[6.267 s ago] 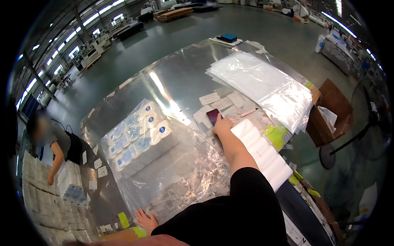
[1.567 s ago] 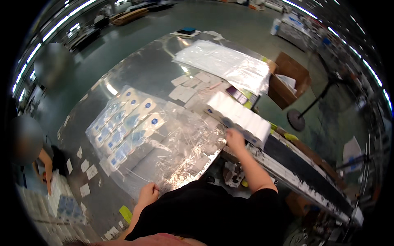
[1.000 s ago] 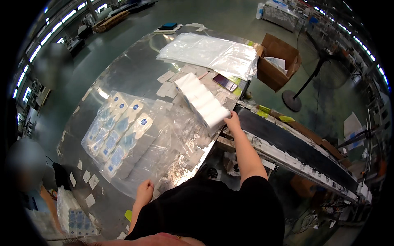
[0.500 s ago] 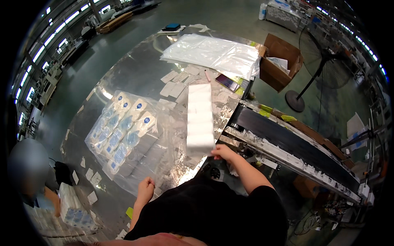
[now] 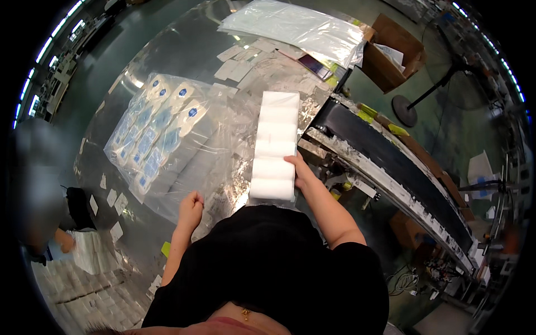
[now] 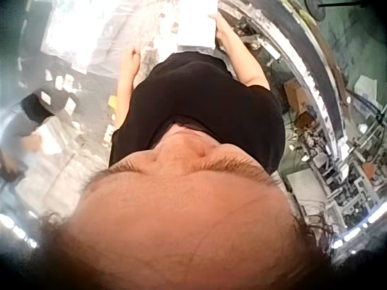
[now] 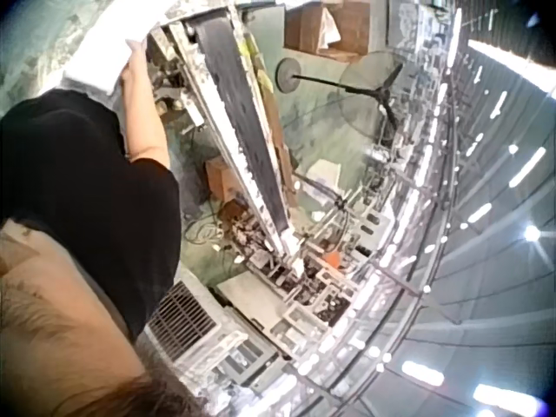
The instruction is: The person stands at a metal table in a warehouse and packs individual rolls of tissue paper into clear plastic bags. They repeatedly pick up a roll, place it into a bag, and move the bagged item to a conveyor belt. Another person is visible in the background performing similar packing tasks.
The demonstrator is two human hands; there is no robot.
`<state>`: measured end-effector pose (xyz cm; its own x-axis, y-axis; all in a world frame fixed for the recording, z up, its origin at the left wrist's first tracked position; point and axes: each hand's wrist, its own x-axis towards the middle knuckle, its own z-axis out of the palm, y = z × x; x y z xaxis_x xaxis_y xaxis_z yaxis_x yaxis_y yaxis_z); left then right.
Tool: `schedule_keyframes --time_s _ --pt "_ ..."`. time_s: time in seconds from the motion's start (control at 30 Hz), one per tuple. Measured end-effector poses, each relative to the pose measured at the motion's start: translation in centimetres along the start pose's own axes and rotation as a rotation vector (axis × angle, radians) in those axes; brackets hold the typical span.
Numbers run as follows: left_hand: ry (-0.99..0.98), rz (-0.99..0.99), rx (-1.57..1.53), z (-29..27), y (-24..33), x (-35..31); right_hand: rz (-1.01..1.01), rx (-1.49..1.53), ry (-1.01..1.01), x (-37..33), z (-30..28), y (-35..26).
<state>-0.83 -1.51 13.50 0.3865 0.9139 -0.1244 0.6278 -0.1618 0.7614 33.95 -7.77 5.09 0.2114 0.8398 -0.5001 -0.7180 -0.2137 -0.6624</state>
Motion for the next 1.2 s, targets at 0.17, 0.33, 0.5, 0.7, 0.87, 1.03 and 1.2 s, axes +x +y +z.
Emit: schedule_keyframes --time_s 0.17,0.33,0.5,0.7,0.87,1.03,1.2 --pt "-0.017 -0.052 0.010 -0.6 -0.2 -1.0 0.121 0.076 -0.012 1.3 -0.1 -1.6" --pt "0.000 -0.056 -0.038 -0.7 -0.6 -1.3 0.170 0.169 -0.040 1.9 0.0 -3.7" --pt "0.000 -0.088 -0.223 -1.2 -0.9 -0.9 0.260 0.232 -0.193 -1.9 0.2 -7.6" --pt "0.021 -0.088 -0.549 -2.3 0.4 0.8 0.498 0.091 -0.358 -4.6 -0.4 -10.1" --pt "0.134 -0.107 -0.913 -4.9 4.1 3.9 0.780 -0.135 -0.563 -4.8 1.0 -7.5" --pt "0.162 0.040 -0.626 -6.8 6.8 2.6 0.882 -0.225 -0.715 -2.0 4.3 -3.8" --pt "-0.055 0.148 -0.302 -8.3 8.7 -1.8 0.757 0.035 -0.685 0.4 6.7 0.9"
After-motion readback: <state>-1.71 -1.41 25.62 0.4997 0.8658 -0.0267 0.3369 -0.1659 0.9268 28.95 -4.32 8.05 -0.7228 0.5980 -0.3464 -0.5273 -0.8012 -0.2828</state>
